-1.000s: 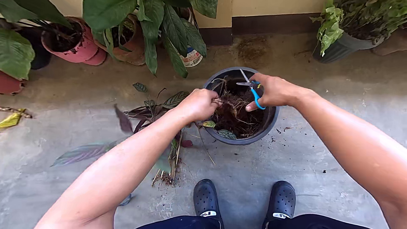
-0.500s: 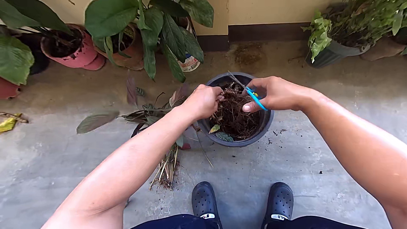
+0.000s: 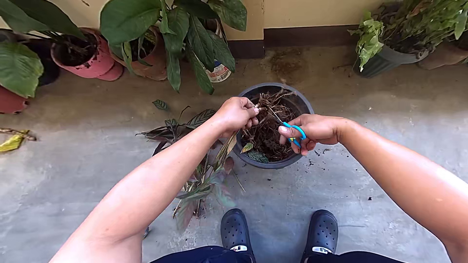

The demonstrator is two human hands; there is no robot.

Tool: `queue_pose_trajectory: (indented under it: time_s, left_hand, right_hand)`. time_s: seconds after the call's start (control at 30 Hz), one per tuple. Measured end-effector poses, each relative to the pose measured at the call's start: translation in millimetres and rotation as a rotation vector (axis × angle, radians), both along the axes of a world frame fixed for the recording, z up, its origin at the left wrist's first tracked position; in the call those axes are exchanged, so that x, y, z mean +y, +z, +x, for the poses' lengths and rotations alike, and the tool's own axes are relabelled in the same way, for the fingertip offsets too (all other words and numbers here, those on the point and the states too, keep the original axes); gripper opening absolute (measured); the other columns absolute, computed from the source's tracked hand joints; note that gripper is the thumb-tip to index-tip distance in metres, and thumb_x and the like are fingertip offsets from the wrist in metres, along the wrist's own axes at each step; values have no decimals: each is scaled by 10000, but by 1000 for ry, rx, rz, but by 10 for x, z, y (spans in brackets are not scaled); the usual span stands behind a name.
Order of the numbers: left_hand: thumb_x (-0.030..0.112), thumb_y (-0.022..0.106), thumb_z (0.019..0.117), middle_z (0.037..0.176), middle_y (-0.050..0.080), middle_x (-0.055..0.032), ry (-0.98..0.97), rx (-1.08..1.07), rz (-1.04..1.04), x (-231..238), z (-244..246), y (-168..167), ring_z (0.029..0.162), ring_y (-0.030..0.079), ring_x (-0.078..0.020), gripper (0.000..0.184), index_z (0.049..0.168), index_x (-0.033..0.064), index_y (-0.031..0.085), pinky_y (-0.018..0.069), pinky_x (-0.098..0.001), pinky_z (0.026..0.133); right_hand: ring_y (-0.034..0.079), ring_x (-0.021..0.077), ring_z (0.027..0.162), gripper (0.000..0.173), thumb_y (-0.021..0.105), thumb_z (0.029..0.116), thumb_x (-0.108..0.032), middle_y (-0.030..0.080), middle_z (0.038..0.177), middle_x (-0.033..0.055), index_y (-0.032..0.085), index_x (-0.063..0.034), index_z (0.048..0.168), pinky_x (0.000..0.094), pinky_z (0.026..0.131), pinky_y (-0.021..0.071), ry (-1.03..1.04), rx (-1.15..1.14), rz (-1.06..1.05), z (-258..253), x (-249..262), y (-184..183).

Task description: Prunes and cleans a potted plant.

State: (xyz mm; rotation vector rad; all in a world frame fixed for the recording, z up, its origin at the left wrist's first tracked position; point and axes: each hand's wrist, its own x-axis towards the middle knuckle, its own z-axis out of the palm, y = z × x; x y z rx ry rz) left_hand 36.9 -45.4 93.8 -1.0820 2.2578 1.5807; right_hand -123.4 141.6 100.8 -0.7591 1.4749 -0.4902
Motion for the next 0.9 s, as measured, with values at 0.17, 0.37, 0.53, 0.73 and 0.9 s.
queue_pose_trajectory:
  time_s: [0.17, 0.37, 0.53, 0.73, 0.9]
  left_hand:
    - [169, 514, 1090, 746, 673, -52, 140, 142, 168, 38, 64, 125, 558, 584, -73, 154, 1137, 30, 561, 487, -194, 554]
    - [143, 487, 1095, 732, 653, -41, 223, 259, 246, 75, 230, 370, 557, 575, -71, 102, 1092, 56, 541, 484, -187, 549]
    - [160, 481, 1098, 735, 658, -45, 298, 331, 324, 163, 295, 412, 558, 586, -78, 115, 1090, 61, 540, 508, -199, 558]
    - [148, 462, 1102, 760, 658, -43, 333, 445, 288, 154, 406, 547, 564, 597, -82, 119, 1075, 64, 542, 533, -201, 570]
    - [124, 462, 1097, 750, 664, -43, 287, 502, 320, 236, 393, 666, 550, 606, -78, 111, 1085, 58, 551, 543, -200, 548]
  right_hand:
    - [691, 155, 679, 626, 341, 1067, -619, 702, 797, 51, 673, -90, 1113, 284, 595, 566, -4, -121, -48, 140, -106, -2]
    - [710, 163, 780, 613, 322, 1066, -624, 717, 889, 39, 647, -122, 1203, 307, 656, 581, -10, -154, -139, 256, -196, 78]
    - [686, 182, 782, 594, 387, 1055, -619, 678, 893, 55, 609, -129, 1305, 333, 659, 570, -146, -142, -185, 443, -260, 136]
    - [689, 164, 809, 595, 399, 1053, -617, 679, 937, 53, 587, -136, 1347, 311, 686, 578, 9, -96, -222, 522, -218, 242]
    - [694, 147, 848, 533, 440, 1046, -588, 685, 973, 26, 571, -171, 1351, 298, 692, 574, -93, -102, -320, 551, -240, 283]
